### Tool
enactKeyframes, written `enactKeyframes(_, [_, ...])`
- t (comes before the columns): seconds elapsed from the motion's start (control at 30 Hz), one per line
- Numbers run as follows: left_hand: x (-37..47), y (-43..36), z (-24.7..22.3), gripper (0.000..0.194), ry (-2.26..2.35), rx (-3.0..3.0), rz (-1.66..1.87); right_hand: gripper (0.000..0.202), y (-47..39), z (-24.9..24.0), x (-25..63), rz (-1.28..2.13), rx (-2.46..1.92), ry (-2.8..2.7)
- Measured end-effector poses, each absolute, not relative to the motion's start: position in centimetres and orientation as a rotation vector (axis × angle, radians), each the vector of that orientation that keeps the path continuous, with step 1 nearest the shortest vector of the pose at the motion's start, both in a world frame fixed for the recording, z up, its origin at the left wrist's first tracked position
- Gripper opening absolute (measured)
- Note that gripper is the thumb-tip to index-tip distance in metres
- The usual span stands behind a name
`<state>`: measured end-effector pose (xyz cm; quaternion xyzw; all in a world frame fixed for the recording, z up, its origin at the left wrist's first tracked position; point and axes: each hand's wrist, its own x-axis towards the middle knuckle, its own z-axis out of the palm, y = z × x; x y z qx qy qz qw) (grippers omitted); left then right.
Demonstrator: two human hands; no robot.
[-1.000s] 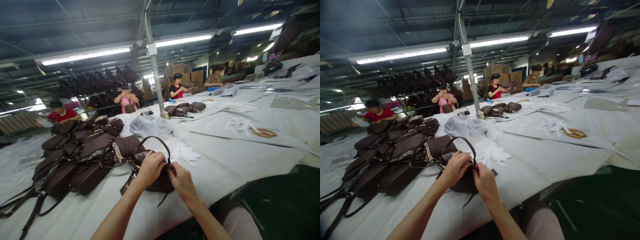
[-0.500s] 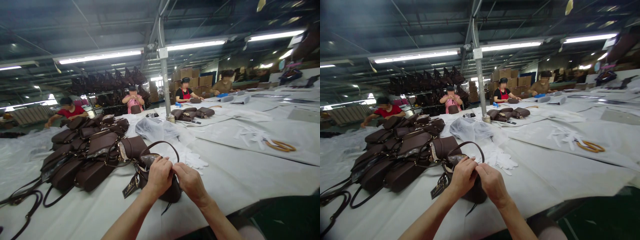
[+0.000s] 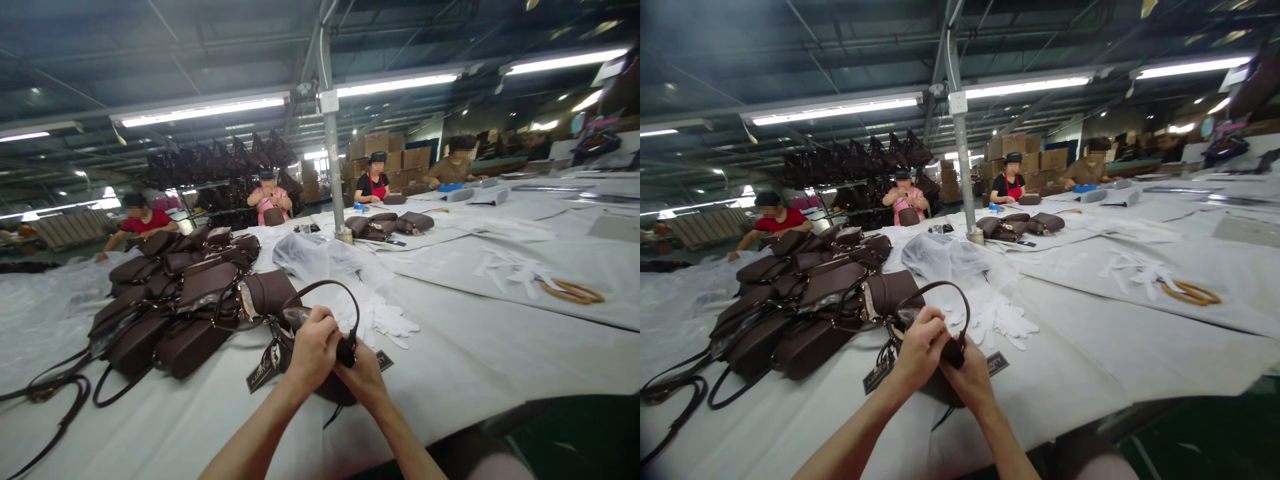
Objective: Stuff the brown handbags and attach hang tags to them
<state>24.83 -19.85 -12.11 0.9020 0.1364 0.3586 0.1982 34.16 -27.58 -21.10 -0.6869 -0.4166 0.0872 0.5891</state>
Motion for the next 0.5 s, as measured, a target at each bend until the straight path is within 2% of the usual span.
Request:
enactKeyframes(0.27, [23.4,-18.6,-11.9,0.017,0.576,2.344,1.123,0.031,-28.3,-22.3,34.2,0.039,-1.635,-1.012])
enactKeyframes(0.5, [23.0,-18.6,-12.9,0.016,0.604,2.254,1.167,0.059,-29.5,-22.2,35.3,-0.023,-1.655,-1.169])
